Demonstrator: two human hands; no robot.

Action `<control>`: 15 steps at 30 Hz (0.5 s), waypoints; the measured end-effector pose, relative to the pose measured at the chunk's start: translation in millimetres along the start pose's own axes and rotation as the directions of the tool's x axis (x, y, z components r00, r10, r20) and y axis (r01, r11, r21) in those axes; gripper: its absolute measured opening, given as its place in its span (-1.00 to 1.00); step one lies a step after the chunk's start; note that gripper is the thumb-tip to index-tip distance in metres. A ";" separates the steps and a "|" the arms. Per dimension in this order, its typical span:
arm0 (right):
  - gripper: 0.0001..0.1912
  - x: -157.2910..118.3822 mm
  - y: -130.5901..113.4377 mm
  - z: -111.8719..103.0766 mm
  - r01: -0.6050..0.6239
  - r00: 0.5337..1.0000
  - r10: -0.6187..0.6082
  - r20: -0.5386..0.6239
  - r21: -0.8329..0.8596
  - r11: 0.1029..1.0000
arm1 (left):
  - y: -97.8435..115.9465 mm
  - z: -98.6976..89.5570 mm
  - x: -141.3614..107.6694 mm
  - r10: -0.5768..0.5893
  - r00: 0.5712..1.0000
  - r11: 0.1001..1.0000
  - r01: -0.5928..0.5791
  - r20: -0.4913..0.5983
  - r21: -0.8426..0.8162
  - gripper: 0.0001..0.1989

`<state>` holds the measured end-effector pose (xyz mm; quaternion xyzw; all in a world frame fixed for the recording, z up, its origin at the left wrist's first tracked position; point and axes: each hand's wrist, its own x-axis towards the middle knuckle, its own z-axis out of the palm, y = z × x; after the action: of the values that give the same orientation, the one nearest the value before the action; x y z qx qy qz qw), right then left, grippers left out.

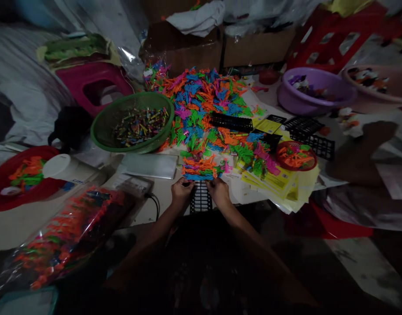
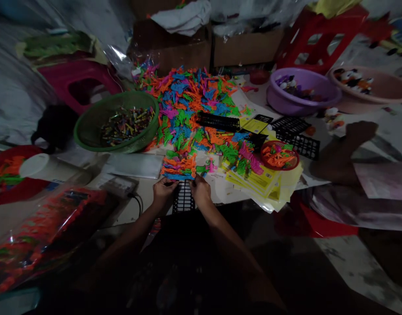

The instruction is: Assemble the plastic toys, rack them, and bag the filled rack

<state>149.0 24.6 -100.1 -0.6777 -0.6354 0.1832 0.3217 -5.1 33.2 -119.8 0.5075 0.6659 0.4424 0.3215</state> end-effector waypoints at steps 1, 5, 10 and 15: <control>-0.79 -0.3 0.1 0.4 0.006 1.000 -0.006 -0.002 0.010 1.000 | 0.2 0.4 -0.1 0.001 1.000 1.000 -0.001 -0.003 0.013 -0.80; -0.81 -1.6 -0.4 2.9 0.012 1.000 -0.012 0.001 0.035 0.999 | 8.6 1.0 -0.7 0.008 1.000 0.999 -0.007 -0.014 0.043 -0.81; -0.84 2.0 8.7 -8.6 -0.001 0.992 -0.008 0.123 0.078 0.997 | 18.1 -7.9 -0.5 0.046 0.999 0.989 -0.047 0.014 0.139 -0.84; -0.75 18.5 26.9 -41.4 0.002 1.000 -0.002 0.004 0.153 0.988 | 9.9 -18.6 -21.4 0.145 0.982 0.970 -0.165 0.118 0.180 -0.82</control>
<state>198.5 34.7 -85.1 -0.6499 -0.6208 0.2327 0.3716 -11.6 8.7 -103.8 0.6086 0.6454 0.3739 0.2707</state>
